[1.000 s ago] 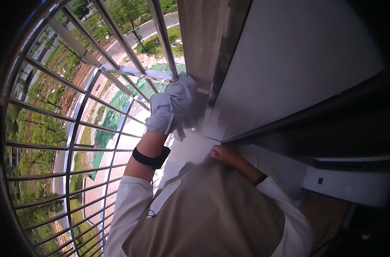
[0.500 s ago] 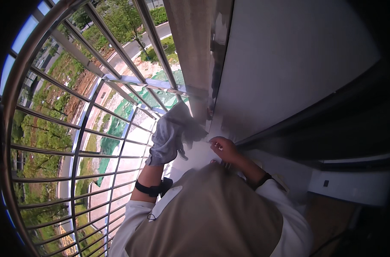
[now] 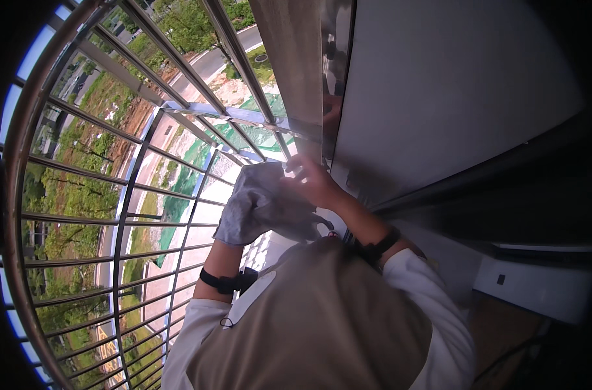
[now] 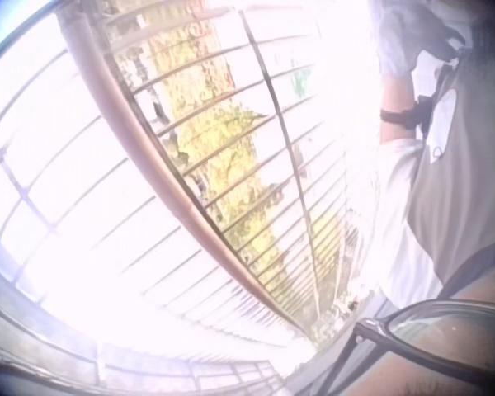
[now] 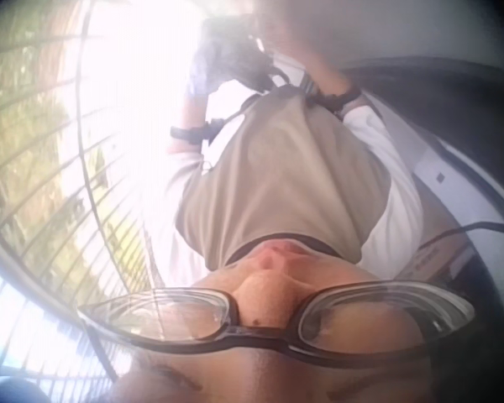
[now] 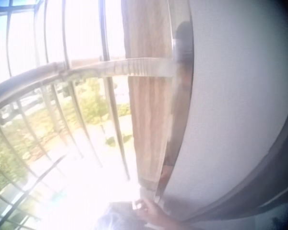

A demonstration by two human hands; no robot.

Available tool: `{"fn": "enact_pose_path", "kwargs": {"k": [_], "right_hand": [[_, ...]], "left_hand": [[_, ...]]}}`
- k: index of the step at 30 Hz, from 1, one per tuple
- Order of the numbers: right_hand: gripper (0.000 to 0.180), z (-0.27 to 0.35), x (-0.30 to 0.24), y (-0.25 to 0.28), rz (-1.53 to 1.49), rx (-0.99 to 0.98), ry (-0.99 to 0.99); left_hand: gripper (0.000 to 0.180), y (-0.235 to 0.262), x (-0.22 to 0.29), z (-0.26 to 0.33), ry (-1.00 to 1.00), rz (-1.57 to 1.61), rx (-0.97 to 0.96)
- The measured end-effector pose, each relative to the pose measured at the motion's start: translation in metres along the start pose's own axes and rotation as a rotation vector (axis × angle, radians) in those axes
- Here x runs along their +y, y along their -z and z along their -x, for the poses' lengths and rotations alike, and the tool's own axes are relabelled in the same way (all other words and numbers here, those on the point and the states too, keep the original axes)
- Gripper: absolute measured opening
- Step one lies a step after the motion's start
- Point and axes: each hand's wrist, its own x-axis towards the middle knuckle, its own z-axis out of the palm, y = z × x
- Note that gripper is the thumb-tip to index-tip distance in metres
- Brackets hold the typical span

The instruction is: The person wipes the metal balcony railings and the adjacent window frame with a cloth.

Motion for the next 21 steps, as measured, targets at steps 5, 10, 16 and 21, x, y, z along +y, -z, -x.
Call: {"fn": "enact_pose_path", "kwargs": {"k": [5, 10, 16, 21], "right_hand": [[0.017, -0.003, -0.005, -0.009, 0.091, -0.034, -0.155], [0.013, -0.007, 0.027, 0.016, -0.011, 0.318, -0.018], [0.011, -0.008, 0.029, 0.007, 0.347, 0.471, 0.065], [0.013, -0.002, 0.052, 0.008, 0.481, 0.385, 0.021]], "left_hand": [[0.037, 0.003, -0.005, -0.001, 0.185, 0.192, -0.165], [0.030, 0.024, 0.012, -0.023, 0.497, 0.184, -0.561], [0.029, -0.005, -0.042, 0.050, 0.372, 0.235, -0.398], [0.028, -0.038, -0.063, 0.057, 0.347, 0.266, -0.211]]}}
